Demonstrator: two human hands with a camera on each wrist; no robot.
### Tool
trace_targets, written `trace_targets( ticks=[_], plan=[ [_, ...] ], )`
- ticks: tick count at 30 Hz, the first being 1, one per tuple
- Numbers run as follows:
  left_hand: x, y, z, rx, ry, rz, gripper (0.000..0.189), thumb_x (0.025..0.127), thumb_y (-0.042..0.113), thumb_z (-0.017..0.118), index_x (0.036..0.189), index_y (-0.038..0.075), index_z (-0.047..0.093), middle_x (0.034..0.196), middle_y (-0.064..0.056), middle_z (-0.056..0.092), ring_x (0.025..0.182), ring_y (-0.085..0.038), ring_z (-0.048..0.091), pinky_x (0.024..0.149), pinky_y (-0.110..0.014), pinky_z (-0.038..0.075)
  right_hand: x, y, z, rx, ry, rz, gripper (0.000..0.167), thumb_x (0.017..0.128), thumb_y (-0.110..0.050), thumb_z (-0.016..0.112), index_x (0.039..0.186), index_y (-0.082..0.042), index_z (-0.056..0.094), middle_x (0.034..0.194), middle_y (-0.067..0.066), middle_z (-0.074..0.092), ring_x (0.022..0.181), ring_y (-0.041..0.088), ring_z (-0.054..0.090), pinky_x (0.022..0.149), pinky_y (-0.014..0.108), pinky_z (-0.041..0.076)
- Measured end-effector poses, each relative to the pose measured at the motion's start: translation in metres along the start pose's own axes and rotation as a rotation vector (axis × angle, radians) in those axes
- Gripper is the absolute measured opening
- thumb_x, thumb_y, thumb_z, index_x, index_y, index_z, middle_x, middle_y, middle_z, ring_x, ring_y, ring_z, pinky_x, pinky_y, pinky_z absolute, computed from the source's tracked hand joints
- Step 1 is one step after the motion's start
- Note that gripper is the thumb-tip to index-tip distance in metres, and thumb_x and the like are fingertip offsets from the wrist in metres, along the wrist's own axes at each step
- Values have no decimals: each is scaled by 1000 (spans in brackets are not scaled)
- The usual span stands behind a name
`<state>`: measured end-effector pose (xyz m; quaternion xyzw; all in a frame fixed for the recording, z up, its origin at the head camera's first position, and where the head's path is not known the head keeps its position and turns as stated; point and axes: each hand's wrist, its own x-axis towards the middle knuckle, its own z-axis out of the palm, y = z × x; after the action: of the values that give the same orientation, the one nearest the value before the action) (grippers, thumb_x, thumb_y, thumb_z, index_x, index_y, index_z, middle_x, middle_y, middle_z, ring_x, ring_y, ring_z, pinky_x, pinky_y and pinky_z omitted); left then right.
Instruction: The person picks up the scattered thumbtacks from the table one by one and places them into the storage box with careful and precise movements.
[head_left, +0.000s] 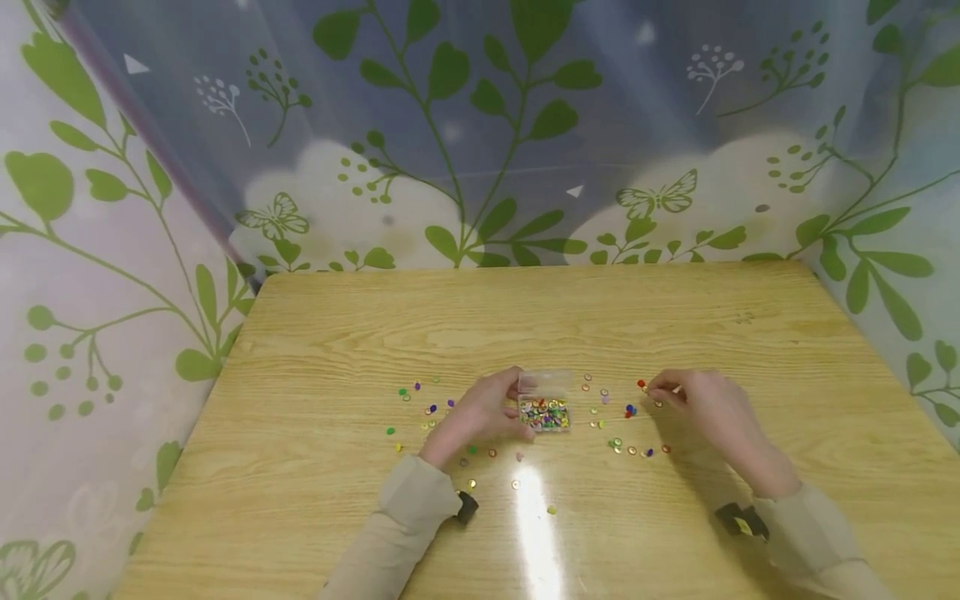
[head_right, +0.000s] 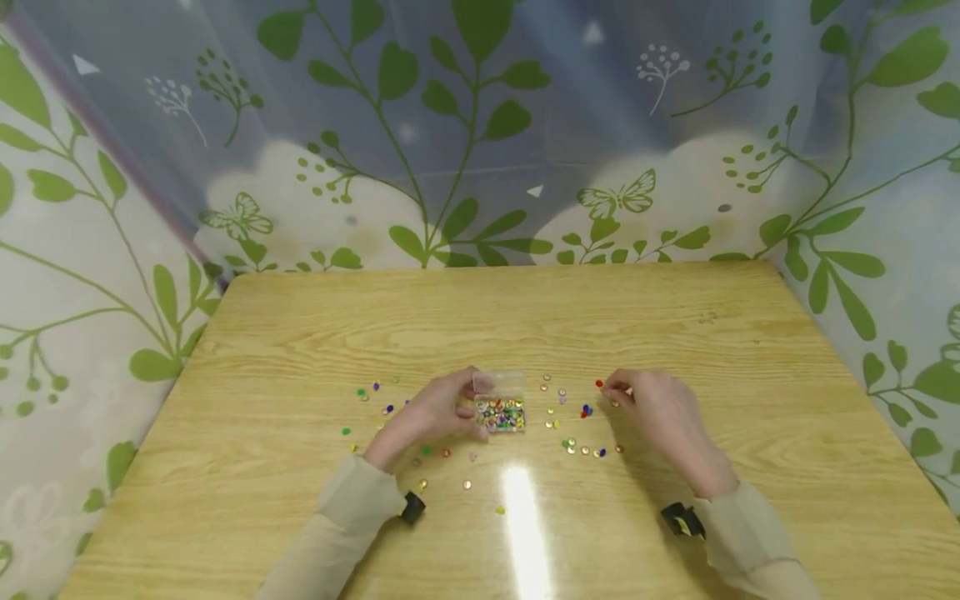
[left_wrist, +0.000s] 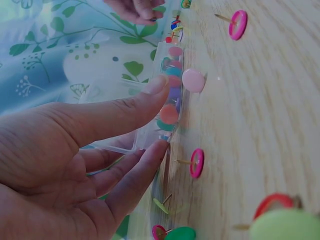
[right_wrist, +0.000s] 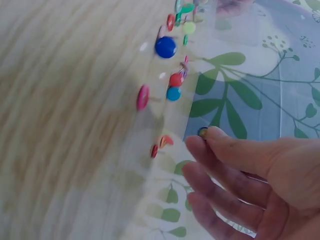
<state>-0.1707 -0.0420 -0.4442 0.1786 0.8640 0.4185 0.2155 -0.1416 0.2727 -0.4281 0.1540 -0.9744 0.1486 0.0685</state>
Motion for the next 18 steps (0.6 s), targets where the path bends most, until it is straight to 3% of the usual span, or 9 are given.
trace_targets(
  ticks=[5, 18],
  plan=[
    [0, 0, 0, 3, -4, 3, 64, 77, 10, 88, 133, 9, 57, 134, -12, 60, 110, -30, 68, 91, -34, 57, 6, -13, 0, 4, 68, -58, 7, 90, -17, 76, 94, -11, 77, 76, 2, 75, 61, 17, 68, 46, 29, 44],
    [0, 0, 0, 17, 10, 2, 62, 76, 10, 90, 128, 8, 58, 132, -12, 62, 106, -27, 69, 88, -32, 58, 23, -73, 15, 81, 24, -161, 4, 87, -18, 80, 89, -16, 76, 76, -4, 74, 60, 6, 64, 46, 21, 42]
  ],
)
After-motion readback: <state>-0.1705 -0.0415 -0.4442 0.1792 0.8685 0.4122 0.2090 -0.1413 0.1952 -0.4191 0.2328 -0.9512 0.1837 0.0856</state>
